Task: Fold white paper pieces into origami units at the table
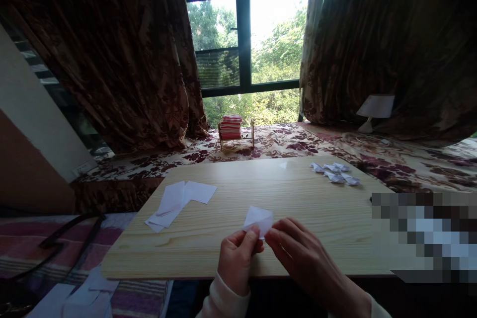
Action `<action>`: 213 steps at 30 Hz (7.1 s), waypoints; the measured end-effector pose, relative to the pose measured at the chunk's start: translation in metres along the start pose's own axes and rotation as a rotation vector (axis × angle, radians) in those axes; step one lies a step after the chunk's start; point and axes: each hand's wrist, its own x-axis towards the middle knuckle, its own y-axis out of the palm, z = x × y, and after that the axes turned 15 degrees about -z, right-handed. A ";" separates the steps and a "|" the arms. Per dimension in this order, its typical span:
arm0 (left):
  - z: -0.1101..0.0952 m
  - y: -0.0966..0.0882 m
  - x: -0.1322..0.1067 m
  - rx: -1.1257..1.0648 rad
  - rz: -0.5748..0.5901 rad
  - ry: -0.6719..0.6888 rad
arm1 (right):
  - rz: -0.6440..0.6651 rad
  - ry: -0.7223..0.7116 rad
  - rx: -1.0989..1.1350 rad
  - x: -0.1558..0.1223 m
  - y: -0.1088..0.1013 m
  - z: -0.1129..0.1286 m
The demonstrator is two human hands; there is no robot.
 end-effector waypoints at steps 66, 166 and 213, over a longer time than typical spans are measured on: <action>-0.018 -0.002 -0.011 0.185 0.152 0.144 | 0.167 1.020 0.599 0.004 -0.011 -0.011; -0.002 0.003 -0.008 -0.029 0.022 -0.092 | -0.094 -0.035 -0.085 -0.007 -0.001 0.002; -0.001 0.007 -0.025 0.243 0.033 0.287 | -0.149 0.849 0.445 -0.018 0.021 0.003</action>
